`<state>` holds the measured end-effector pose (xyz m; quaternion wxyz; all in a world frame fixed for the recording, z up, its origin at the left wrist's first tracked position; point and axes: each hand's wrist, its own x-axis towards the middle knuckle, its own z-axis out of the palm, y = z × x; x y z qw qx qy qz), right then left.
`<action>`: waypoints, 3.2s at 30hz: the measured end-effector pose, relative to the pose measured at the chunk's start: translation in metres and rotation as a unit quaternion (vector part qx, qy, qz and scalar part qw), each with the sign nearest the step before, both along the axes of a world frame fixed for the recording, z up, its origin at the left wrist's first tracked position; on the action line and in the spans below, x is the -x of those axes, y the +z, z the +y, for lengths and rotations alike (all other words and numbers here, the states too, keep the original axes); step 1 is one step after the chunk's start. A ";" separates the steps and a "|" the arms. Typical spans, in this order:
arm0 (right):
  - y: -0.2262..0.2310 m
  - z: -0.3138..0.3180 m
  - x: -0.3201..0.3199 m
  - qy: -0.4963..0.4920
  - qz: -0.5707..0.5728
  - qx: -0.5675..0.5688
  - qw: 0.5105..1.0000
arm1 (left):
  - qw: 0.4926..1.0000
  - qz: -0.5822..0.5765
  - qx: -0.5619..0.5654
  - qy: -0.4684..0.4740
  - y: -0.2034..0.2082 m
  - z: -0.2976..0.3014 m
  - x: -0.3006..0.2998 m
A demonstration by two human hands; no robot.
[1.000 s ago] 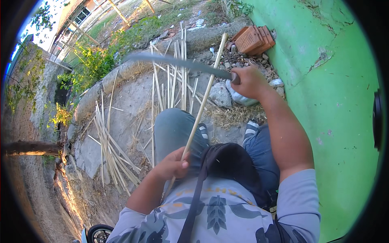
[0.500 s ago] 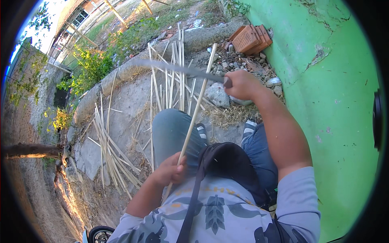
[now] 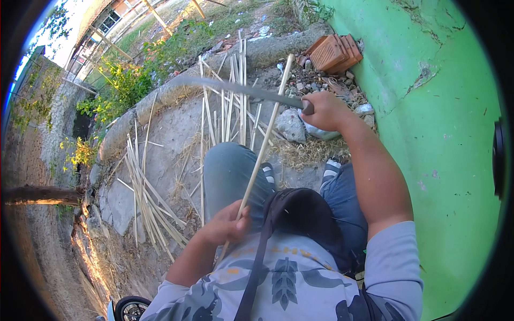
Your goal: The person scrapes and trims bamboo sticks one by one using a machete and places them onto a pile on the ground.
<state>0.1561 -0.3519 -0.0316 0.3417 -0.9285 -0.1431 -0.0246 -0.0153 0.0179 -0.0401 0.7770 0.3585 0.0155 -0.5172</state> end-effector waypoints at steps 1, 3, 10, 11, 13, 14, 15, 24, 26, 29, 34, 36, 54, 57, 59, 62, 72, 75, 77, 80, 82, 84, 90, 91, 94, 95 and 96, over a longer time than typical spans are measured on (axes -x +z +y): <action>0.007 0.006 0.004 0.021 -0.012 0.037 0.999 | 1.000 0.009 -0.011 0.014 0.004 0.000 -0.002; 0.012 0.015 0.010 0.038 -0.024 0.075 0.996 | 0.999 -0.022 -0.016 0.021 0.009 -0.001 -0.004; 0.011 0.015 0.010 0.023 -0.066 0.002 0.998 | 0.979 -0.052 -0.184 0.072 0.017 -0.002 -0.011; 0.010 0.012 0.009 0.010 -0.063 -0.004 0.998 | 0.967 -0.025 -0.219 0.129 0.014 -0.004 -0.012; 0.009 0.006 0.009 0.003 -0.067 -0.014 0.998 | 0.950 0.000 -0.252 0.185 0.016 -0.009 -0.015; 0.010 0.004 0.010 -0.004 -0.069 -0.024 0.997 | 0.949 -0.010 -0.253 0.190 0.024 -0.013 -0.018; 0.010 0.002 0.010 -0.005 -0.070 -0.024 0.997 | 0.947 -0.019 -0.253 0.195 0.029 -0.016 -0.021; 0.014 0.012 0.014 0.017 -0.075 0.042 0.996 | 0.912 -0.177 -0.354 0.107 0.001 -0.014 -0.019; 0.012 0.016 0.016 0.040 -0.063 0.095 0.993 | 0.823 -0.345 -0.444 0.078 0.009 -0.021 -0.009; 0.012 0.025 0.019 0.063 -0.079 0.111 0.989 | 0.679 -0.473 -0.559 0.048 0.029 -0.025 -0.010; 0.011 0.034 0.020 0.064 -0.031 0.127 0.989 | 0.617 -0.473 -0.624 0.074 0.020 -0.017 -0.018; 0.010 0.037 0.020 0.066 -0.027 0.136 0.988 | 0.613 -0.471 -0.630 0.075 0.017 -0.019 -0.017; -0.004 0.043 0.019 0.080 0.017 0.155 0.985 | 0.565 -0.508 -0.651 0.010 0.020 -0.028 -0.024; -0.008 0.042 0.017 0.095 0.038 0.159 0.982 | 0.567 -0.514 -0.644 0.013 0.021 -0.029 -0.023; -0.019 0.034 0.008 0.086 0.071 0.098 0.989 | 0.565 -0.520 -0.640 0.019 0.020 -0.029 -0.023; -0.017 0.036 0.008 0.061 0.096 0.069 0.991 | 0.554 -0.531 -0.641 0.031 0.014 -0.027 -0.023; -0.022 0.026 0.001 0.030 0.153 0.120 0.980 | 0.550 -0.540 -0.636 0.025 0.014 -0.027 -0.021; -0.025 0.027 -0.001 0.002 0.162 0.111 0.981 | 0.545 -0.535 -0.645 0.018 0.013 -0.027 -0.021; -0.027 0.036 0.005 0.068 0.102 0.069 0.990 | 0.542 -0.527 -0.655 0.013 0.014 -0.028 -0.021; -0.010 0.054 0.019 0.084 0.060 0.173 0.980 | 0.545 -0.517 -0.660 0.005 0.015 -0.028 -0.020; -0.026 0.040 0.009 0.062 0.111 0.141 0.982 | 0.548 -0.531 -0.646 0.010 0.016 -0.028 -0.020; -0.037 0.027 -0.005 0.040 0.157 0.108 0.981 | 0.547 -0.536 -0.642 0.011 0.014 -0.026 -0.021; -0.021 0.033 0.004 0.011 0.153 0.080 0.985 | 0.546 -0.525 -0.653 0.014 0.015 -0.027 -0.017; -0.017 0.040 0.007 0.024 0.135 0.116 0.984 | 0.545 -0.528 -0.651 0.020 0.015 -0.026 -0.017; -0.019 0.028 0.002 0.038 0.141 0.154 0.977 | 0.548 -0.532 -0.645 0.016 0.015 -0.027 -0.016; -0.020 0.020 0.000 0.044 0.165 0.156 0.973 | 0.549 -0.531 -0.645 0.015 0.015 -0.025 -0.015; -0.026 0.014 -0.003 0.041 0.164 0.158 0.973 | 0.551 -0.546 -0.631 0.021 0.012 -0.022 -0.019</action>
